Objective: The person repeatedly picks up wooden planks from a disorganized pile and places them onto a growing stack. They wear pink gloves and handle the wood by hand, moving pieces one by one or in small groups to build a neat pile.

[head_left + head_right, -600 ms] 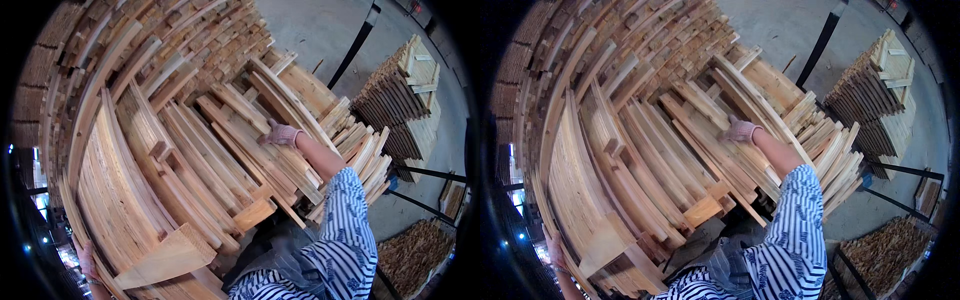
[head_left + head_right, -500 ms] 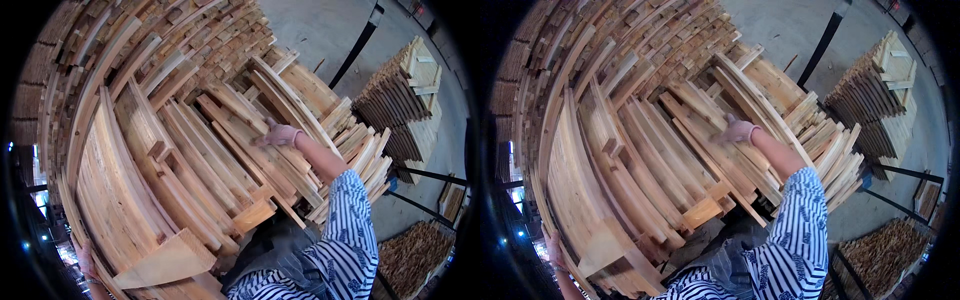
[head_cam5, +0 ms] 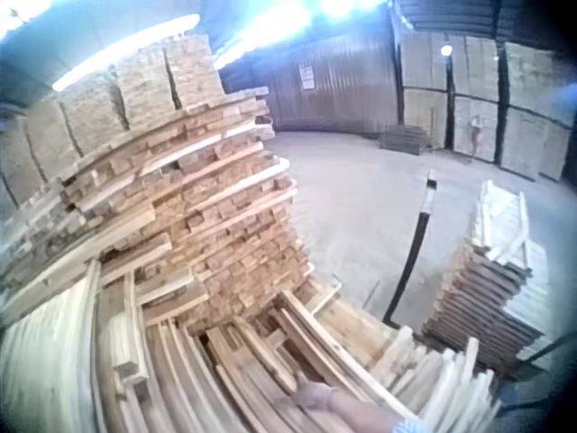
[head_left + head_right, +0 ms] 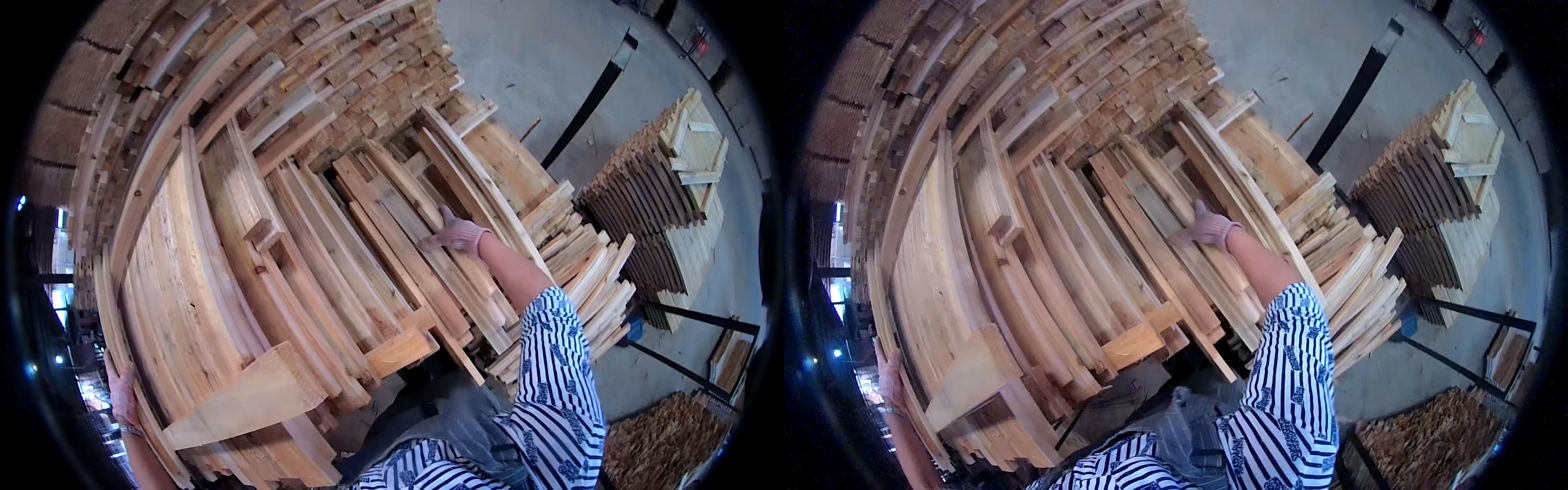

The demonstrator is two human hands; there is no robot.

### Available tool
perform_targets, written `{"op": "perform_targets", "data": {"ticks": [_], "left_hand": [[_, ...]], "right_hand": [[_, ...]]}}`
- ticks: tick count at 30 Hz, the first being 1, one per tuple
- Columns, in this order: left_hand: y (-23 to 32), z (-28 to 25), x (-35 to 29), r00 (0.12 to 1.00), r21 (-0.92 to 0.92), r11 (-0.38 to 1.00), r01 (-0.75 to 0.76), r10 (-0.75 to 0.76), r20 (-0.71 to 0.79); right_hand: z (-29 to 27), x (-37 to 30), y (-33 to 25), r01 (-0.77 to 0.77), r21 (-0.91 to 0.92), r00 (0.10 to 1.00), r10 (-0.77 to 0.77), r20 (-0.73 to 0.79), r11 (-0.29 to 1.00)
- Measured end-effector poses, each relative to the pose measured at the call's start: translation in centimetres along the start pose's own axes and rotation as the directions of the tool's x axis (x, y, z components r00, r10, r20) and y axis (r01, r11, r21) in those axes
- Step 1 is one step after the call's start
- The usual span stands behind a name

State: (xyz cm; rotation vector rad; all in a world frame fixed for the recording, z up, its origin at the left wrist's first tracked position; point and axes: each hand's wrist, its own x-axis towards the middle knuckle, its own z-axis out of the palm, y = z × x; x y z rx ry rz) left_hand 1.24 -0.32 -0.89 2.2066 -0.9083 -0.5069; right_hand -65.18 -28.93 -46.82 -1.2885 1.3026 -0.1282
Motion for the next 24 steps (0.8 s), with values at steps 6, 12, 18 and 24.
{"op": "perform_targets", "data": {"ticks": [6, 12, 18, 24], "left_hand": [[1.9, 2.3, -0.5, 0.999, -0.03, 0.999, -0.026, 0.027, 0.022], [-0.1, 0.6, -0.2, 0.999, 0.039, 0.998, -0.045, 0.045, 0.01], [0.8, 1.5, -0.4, 0.995, 0.12, 0.988, -0.097, 0.096, 0.009], [2.6, 2.0, -3.7, 0.995, 0.295, 0.954, -0.041, 0.065, -0.071]], "right_hand": [[0.6, -3.6, -2.9, 0.011, -0.192, 0.993, -0.034, -0.115, 0.981], [1.4, -5.4, -5.1, 0.003, -0.101, 0.999, -0.007, -0.045, 0.995], [0.4, -8.9, -4.5, 0.128, 0.199, 0.992, -0.123, -0.036, 0.972], [-2.9, -18.8, -7.7, 0.259, 0.376, 0.96, -0.279, -0.001, 0.89]]}}
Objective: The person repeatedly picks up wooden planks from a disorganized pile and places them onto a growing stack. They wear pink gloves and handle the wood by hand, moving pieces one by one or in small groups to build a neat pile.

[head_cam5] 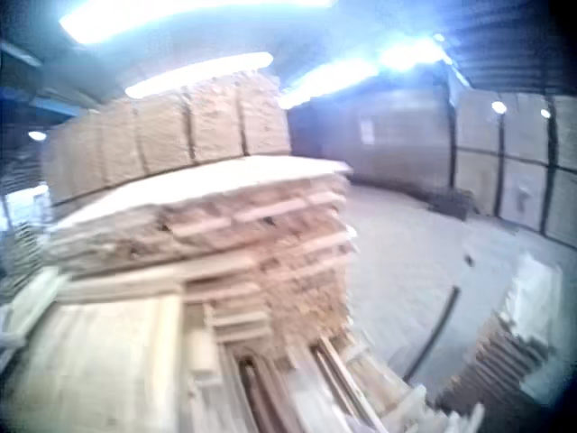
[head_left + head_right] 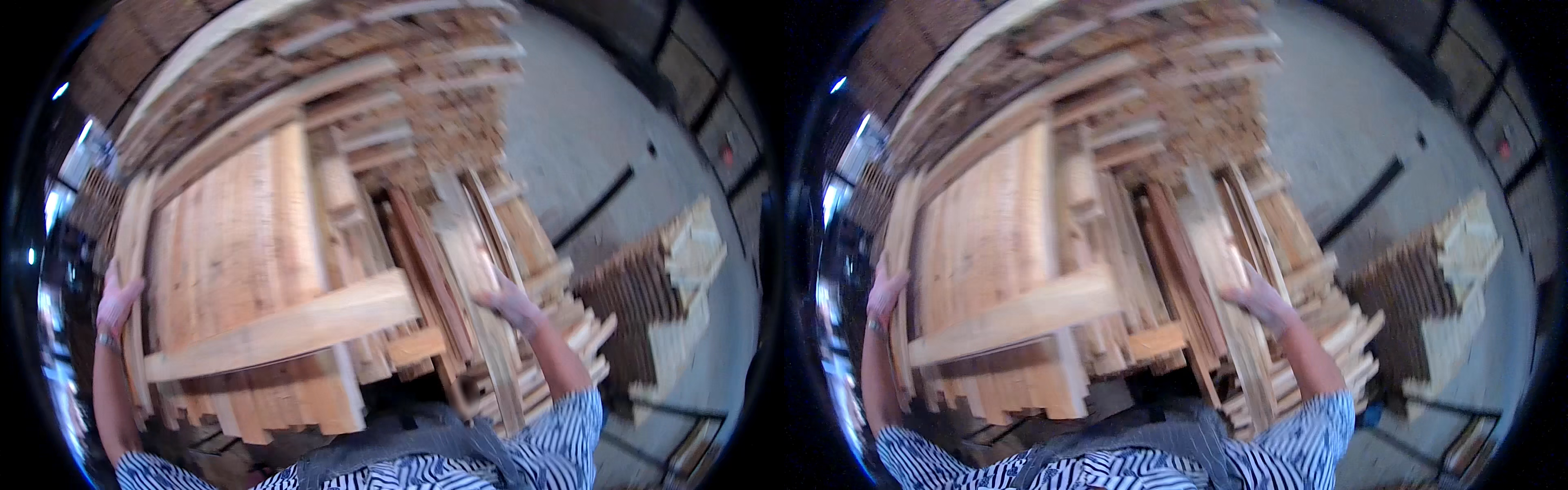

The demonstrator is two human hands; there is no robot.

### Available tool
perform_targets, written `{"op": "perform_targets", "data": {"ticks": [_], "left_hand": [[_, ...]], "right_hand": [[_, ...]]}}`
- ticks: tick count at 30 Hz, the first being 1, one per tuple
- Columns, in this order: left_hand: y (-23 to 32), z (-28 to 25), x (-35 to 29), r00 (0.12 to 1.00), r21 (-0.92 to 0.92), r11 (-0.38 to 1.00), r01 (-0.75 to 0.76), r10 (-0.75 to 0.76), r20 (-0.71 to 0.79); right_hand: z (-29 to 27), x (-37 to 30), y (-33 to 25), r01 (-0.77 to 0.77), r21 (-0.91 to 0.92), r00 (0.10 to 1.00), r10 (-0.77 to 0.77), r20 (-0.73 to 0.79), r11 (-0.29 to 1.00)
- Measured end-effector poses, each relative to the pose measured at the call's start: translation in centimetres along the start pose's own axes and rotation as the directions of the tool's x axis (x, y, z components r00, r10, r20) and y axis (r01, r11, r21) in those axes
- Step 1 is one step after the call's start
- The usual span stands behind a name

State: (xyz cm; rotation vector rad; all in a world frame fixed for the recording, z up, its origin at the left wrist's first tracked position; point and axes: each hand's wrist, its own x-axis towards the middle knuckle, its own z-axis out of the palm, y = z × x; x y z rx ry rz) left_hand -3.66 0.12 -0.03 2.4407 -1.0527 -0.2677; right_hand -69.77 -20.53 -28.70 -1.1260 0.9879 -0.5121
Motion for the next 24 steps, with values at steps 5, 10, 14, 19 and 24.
{"op": "perform_targets", "data": {"ticks": [5, 10, 14, 19, 24], "left_hand": [[4.4, 1.7, 0.3, 0.994, 0.422, 0.903, 0.077, -0.034, -0.108], [4.8, 0.4, -0.7, 0.988, 0.508, 0.848, 0.15, -0.148, -0.046], [4.5, -0.3, -1.6, 0.983, 0.493, 0.852, 0.175, -0.178, -0.042], [6.2, -0.4, -1.6, 0.99, 0.482, 0.869, 0.109, -0.138, 0.026], [4.7, -1.0, -1.9, 0.989, 0.441, 0.889, 0.127, -0.148, 0.014]], "right_hand": [[-2.2, -6.3, -8.3, 0.242, 0.099, 0.965, -0.23, -0.125, 0.965], [6.6, -9.7, -23.9, 0.392, -0.025, 0.914, -0.386, 0.127, 0.919], [15.8, -8.5, -32.5, 0.435, -0.299, 0.889, -0.353, 0.292, 0.849], [25.5, -4.0, -35.6, 0.264, -0.607, 0.96, -0.145, 0.239, 0.749], [33.6, -1.0, -32.4, 0.165, -0.986, 0.952, -0.261, 0.161, -0.007]]}}
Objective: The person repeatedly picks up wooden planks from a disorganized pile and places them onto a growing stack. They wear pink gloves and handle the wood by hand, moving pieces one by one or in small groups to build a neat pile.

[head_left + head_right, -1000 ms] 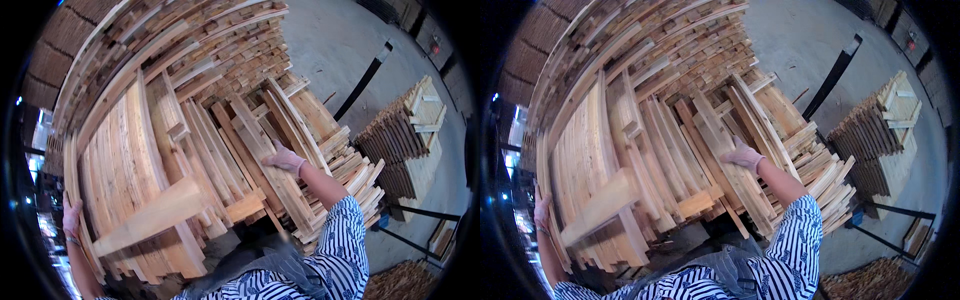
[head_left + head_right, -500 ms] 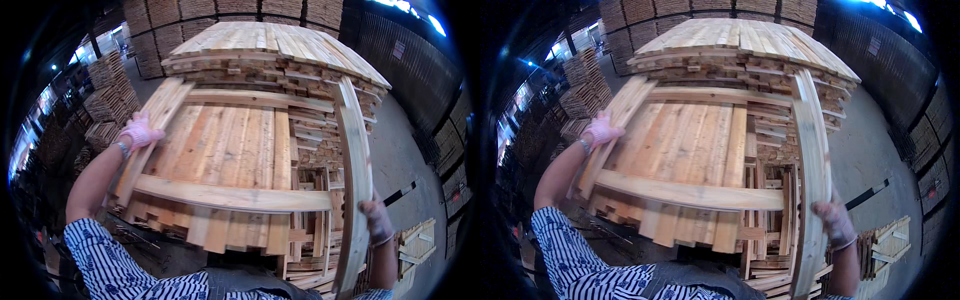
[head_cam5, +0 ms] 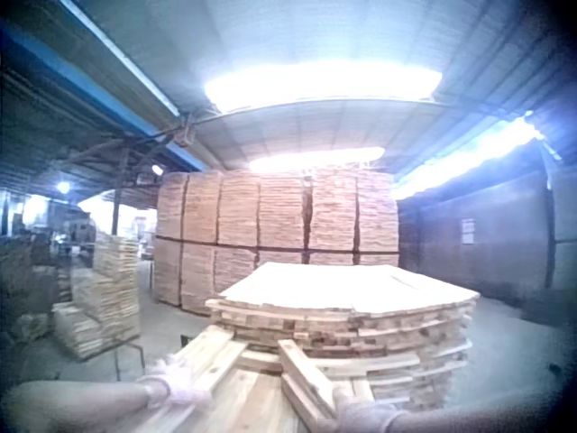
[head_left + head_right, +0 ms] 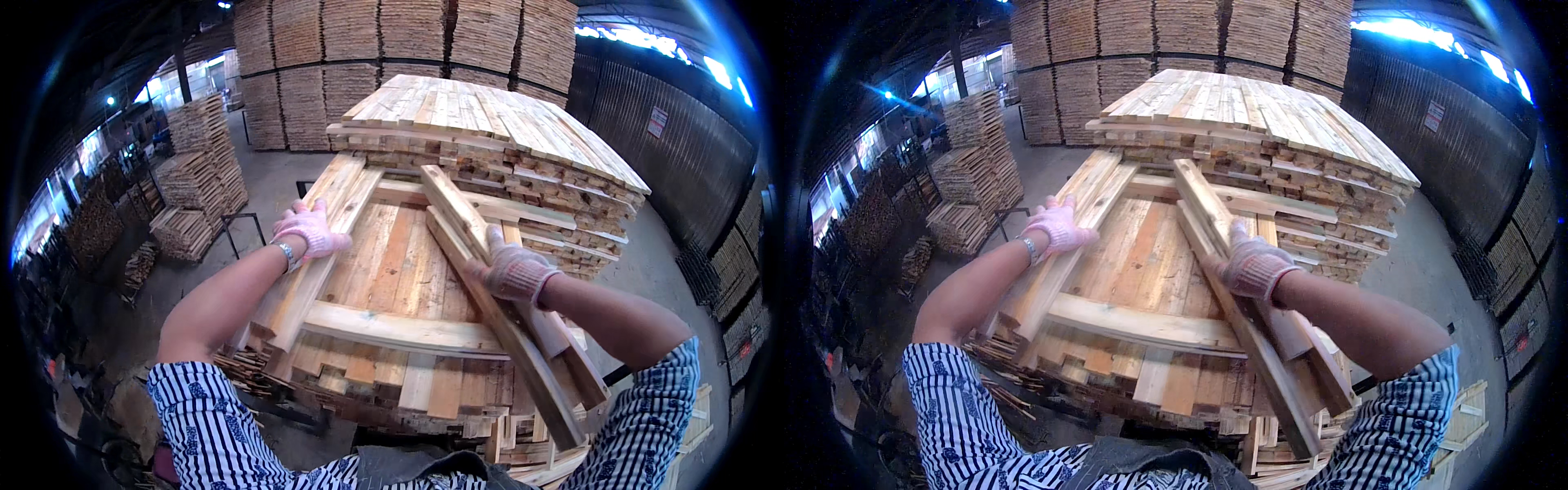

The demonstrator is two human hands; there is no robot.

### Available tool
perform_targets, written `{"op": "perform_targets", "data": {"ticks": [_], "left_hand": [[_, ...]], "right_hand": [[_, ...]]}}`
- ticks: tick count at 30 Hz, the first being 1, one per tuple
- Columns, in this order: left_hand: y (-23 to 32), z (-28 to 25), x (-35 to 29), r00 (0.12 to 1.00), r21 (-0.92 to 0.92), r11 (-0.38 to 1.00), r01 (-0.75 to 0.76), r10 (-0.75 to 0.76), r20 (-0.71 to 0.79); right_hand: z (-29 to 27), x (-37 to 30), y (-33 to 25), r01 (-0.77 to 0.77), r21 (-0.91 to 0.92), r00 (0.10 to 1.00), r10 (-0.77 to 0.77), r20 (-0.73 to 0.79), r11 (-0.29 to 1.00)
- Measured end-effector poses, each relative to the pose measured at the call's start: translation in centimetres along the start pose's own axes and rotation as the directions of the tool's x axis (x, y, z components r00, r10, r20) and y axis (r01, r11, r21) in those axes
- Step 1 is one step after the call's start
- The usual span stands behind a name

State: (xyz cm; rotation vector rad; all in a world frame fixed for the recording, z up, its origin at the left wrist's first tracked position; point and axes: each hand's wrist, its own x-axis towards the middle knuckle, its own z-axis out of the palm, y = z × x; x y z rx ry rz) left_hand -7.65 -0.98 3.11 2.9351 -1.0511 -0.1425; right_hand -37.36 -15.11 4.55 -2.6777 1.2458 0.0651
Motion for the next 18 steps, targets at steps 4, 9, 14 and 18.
{"op": "perform_targets", "data": {"ticks": [4, 9, 14, 18], "left_hand": [[-4.8, -0.4, 2.4, 0.965, -0.321, 0.916, -0.243, 0.263, 0.021], [-9.3, -0.3, 2.2, 0.925, -0.561, 0.808, -0.182, 0.334, 0.181], [-9.2, 1.4, 0.7, 0.927, -0.879, 0.471, 0.078, 0.29, 0.237], [-10.1, 1.9, 1.9, 0.9, -0.898, 0.439, 0.033, 0.378, 0.218]], "right_hand": [[-0.4, 1.5, 2.1, 0.098, 0.137, 0.995, -0.098, -0.005, 0.986], [-6.5, 0.6, 1.6, 0.056, 0.34, 0.996, -0.028, -0.087, 0.939], [-2.8, 1.8, -1.2, 0.169, -0.087, 0.947, -0.186, -0.261, 0.982], [-0.5, 0.9, -5.6, -0.153, -0.125, 0.988, 0.15, -0.038, 0.98]]}}
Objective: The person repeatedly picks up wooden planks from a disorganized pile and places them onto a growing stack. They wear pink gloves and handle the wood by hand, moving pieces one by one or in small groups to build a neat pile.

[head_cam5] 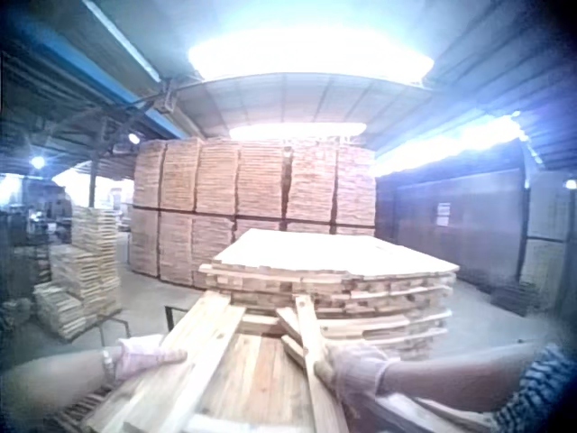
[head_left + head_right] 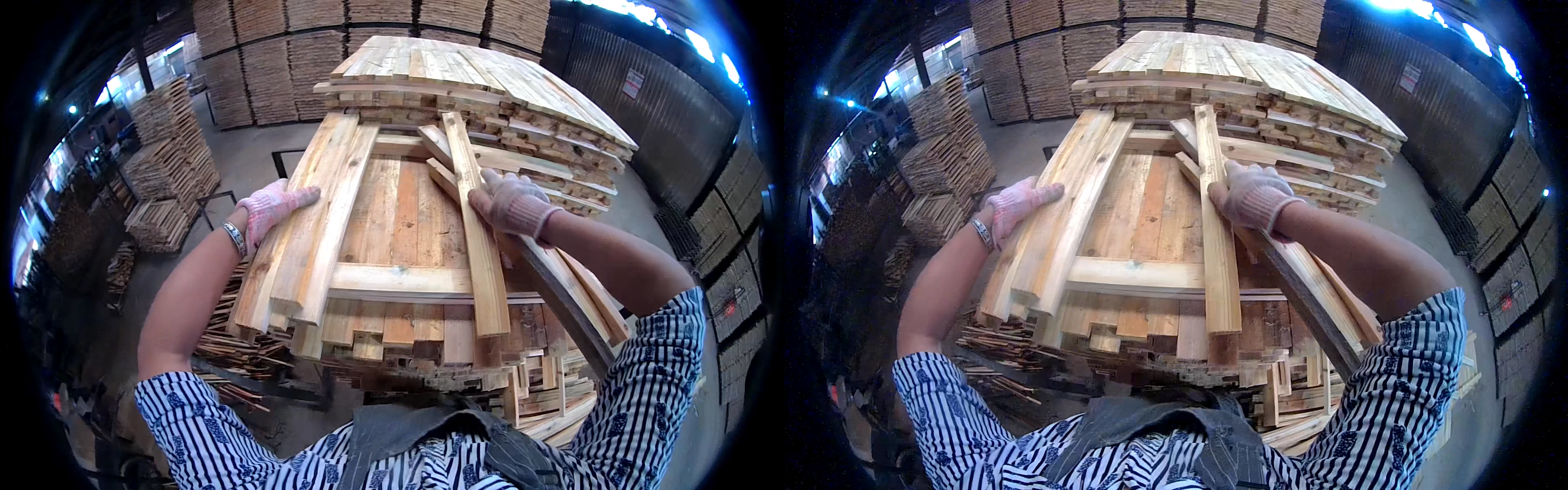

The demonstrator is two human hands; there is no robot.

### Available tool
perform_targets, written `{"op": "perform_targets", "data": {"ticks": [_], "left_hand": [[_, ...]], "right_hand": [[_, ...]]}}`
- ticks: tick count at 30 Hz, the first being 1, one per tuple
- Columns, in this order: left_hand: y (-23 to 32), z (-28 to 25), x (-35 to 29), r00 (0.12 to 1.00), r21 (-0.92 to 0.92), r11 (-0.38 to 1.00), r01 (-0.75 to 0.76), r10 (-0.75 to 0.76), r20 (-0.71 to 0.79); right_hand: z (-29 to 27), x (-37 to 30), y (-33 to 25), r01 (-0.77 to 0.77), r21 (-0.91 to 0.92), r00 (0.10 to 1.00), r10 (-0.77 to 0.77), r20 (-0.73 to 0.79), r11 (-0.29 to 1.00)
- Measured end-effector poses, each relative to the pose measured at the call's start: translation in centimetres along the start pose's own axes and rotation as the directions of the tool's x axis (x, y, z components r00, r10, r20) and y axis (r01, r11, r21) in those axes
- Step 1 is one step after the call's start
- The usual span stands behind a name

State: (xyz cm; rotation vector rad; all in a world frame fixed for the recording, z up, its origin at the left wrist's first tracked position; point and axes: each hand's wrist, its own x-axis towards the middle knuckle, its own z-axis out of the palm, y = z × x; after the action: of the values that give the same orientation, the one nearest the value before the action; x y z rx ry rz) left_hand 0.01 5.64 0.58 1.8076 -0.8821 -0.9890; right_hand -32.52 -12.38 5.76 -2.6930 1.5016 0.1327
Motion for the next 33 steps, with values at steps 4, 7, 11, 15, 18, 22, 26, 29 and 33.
{"op": "perform_targets", "data": {"ticks": [4, 7, 11, 15, 18, 22, 26, 29, 33], "left_hand": [[0.5, -0.3, 0.1, 0.999, 0.156, 0.987, 0.047, -0.046, -0.009], [2.1, 1.2, -1.6, 0.987, 0.33, 0.943, -0.045, 0.093, -0.131], [2.6, 1.0, -0.1, 0.998, 0.494, 0.867, -0.059, 0.062, 0.012], [3.7, 1.0, -0.8, 0.998, 0.461, 0.885, -0.064, 0.065, 0.015], [1.9, -1.0, -1.2, 0.998, 0.439, 0.897, -0.046, 0.058, -0.014], [2.8, -0.3, 0.1, 1.0, 0.432, 0.902, 0.005, 0.001, -0.014], [2.1, 0.6, 0.2, 0.994, 0.417, 0.908, -0.041, 0.078, -0.071], [0.9, -0.3, 1.4, 0.98, 0.539, 0.841, -0.043, 0.141, -0.142], [2.0, 1.6, 0.0, 0.993, 0.421, 0.907, 0.001, 0.051, -0.111]], "right_hand": [[0.9, -0.8, -1.6, -0.012, -0.09, 1.0, 0.011, -0.014, 0.996], [1.2, -0.7, -2.8, -0.024, 0.008, 0.996, 0.024, -0.083, 1.0], [3.4, 0.3, -2.8, 0.06, -0.119, 0.991, -0.074, -0.114, 0.991], [2.2, 0.5, -2.4, 0.101, 0.165, 0.985, -0.076, -0.153, 0.981], [-1.0, -2.6, -6.7, 0.195, 0.437, 0.978, -0.137, -0.161, 0.878], [1.1, 1.8, -9.3, 0.514, 0.049, 0.833, -0.485, -0.268, 0.856], [5.7, 6.1, -18.2, 0.481, -0.134, 0.844, -0.499, -0.196, 0.867], [8.2, 8.0, -24.5, 0.198, 0.44, 0.972, -0.118, -0.201, 0.876], [3.9, 5.0, -16.0, 0.659, 0.375, 0.726, -0.682, -0.089, 0.652]]}}
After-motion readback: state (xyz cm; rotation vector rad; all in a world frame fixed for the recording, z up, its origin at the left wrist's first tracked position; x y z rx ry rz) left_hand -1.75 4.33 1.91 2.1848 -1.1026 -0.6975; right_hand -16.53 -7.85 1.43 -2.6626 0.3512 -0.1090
